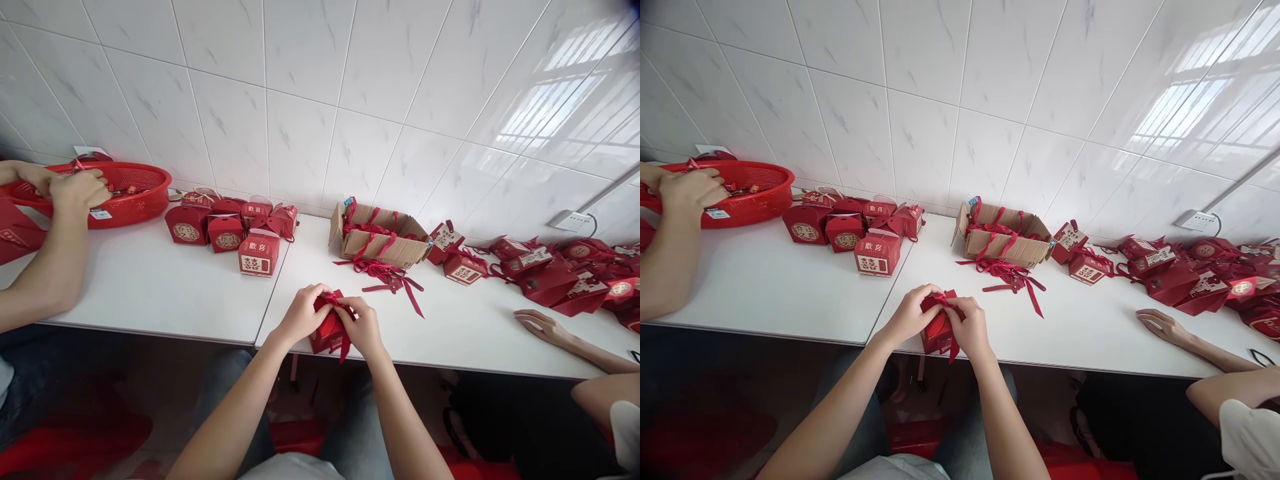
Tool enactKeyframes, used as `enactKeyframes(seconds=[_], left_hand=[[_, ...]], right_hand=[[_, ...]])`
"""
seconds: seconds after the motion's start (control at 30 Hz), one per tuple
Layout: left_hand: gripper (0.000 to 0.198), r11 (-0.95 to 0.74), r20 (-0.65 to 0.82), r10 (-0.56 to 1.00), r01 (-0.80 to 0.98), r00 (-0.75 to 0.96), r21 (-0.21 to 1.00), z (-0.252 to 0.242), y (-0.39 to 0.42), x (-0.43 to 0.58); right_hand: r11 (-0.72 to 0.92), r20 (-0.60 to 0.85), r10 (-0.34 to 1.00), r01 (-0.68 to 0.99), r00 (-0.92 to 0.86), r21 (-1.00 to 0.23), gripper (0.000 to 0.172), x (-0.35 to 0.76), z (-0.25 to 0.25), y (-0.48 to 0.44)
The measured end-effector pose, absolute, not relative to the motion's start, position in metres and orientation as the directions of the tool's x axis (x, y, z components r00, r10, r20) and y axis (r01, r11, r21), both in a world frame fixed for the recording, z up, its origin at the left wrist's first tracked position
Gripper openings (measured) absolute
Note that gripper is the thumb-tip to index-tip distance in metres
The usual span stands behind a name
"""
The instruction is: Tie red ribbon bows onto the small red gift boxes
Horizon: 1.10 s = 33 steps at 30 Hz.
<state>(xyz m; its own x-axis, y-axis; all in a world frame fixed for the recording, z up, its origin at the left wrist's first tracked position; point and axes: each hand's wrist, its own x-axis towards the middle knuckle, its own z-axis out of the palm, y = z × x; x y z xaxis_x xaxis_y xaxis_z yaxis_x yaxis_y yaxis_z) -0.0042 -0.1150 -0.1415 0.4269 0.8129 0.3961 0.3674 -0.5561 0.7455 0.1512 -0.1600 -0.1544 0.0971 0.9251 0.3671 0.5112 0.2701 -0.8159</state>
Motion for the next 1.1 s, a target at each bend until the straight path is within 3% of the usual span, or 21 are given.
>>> enactKeyframes(seconds=[0.33,0.63,0.83,1.1], left_hand=[[0.023,-0.625,0.425,0.776,0.486,0.465,0.611,-0.14,-0.118,-0.005],[0.028,-0.625,0.451,0.778,0.469,0.438,0.624,-0.145,-0.11,-0.001],[0.0,-0.598,0.454,0.802,0.523,0.389,0.607,-0.137,-0.121,-0.004],[0.009,-0.604,0.407,0.785,0.435,0.466,0.667,-0.142,-0.121,-0.009]], right_hand=[[0.206,0.332,0.924,0.487,0.188,-0.849,0.013,0.145,-0.159,-0.158],[0.212,0.233,0.962,0.144,0.143,-0.966,0.019,0.146,-0.155,-0.159],[0.198,0.235,0.939,0.163,0.252,-0.967,0.021,0.143,-0.158,-0.16],[0.188,0.236,0.933,0.19,0.272,-0.963,0.021,0.134,-0.157,-0.167]])
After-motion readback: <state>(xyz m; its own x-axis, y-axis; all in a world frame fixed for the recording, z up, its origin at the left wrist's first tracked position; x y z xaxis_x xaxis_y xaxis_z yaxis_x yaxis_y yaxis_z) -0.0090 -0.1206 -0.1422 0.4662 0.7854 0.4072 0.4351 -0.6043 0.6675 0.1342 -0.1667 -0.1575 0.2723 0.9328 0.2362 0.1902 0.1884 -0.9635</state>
